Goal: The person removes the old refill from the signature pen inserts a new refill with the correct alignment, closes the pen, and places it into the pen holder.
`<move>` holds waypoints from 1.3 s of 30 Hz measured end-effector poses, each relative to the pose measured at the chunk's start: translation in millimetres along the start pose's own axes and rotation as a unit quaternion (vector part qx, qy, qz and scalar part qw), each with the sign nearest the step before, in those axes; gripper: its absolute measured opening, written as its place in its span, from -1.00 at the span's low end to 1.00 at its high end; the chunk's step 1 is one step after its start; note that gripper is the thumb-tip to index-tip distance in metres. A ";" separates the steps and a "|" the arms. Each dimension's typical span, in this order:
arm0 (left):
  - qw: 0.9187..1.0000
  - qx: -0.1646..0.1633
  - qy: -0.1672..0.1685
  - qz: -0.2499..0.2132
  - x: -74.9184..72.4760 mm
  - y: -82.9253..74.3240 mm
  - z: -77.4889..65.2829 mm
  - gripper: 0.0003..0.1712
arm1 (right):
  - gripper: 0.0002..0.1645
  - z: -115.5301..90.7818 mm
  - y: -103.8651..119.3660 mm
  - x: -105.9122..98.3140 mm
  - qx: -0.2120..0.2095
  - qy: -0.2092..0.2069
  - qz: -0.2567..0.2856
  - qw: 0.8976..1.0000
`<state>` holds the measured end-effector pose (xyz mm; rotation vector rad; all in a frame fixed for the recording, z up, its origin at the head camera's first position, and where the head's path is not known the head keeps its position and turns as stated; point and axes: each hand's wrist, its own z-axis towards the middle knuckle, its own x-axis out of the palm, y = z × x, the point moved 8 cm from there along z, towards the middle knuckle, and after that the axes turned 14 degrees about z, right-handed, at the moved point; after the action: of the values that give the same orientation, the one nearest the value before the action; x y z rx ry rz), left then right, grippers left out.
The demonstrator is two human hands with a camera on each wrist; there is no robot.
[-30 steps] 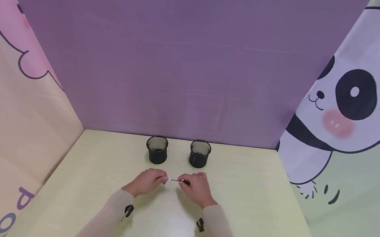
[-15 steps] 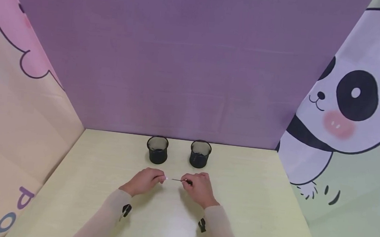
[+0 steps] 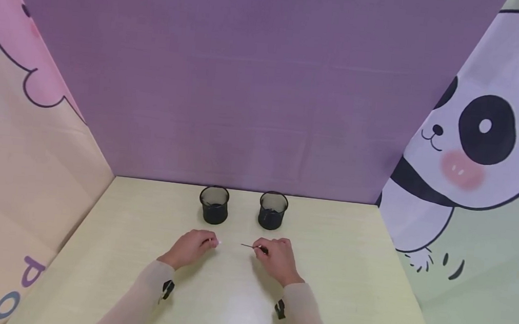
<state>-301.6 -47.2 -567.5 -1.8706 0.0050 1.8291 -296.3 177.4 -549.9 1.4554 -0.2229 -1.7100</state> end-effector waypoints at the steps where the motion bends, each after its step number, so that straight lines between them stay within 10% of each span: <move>1: 1.000 -0.001 -0.001 0.001 0.6 0.6 -0.7 -0.87 | -0.90 -0.2 0.2 -0.2 0.000 0.000 0.001 1.000; 11: 1.000 -0.001 -0.026 0.017 1.5 4.4 -3.1 -0.90 | -0.88 -2.6 -4.5 7.8 0.019 0.012 -0.011 1.000; 21: 0.990 -0.004 -0.048 0.132 14.3 2.3 2.2 -0.96 | -0.89 -4.8 -3.8 7.6 0.017 -0.026 -0.021 0.999; 39: 0.990 -0.031 -0.040 0.132 15.7 3.8 4.8 -0.93 | -0.89 -3.9 -3.9 9.2 0.024 -0.030 -0.007 0.999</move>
<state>-306.1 -43.3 -583.3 -1.9121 0.1768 2.1017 -294.4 175.0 -560.2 1.4447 -0.2899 -1.7722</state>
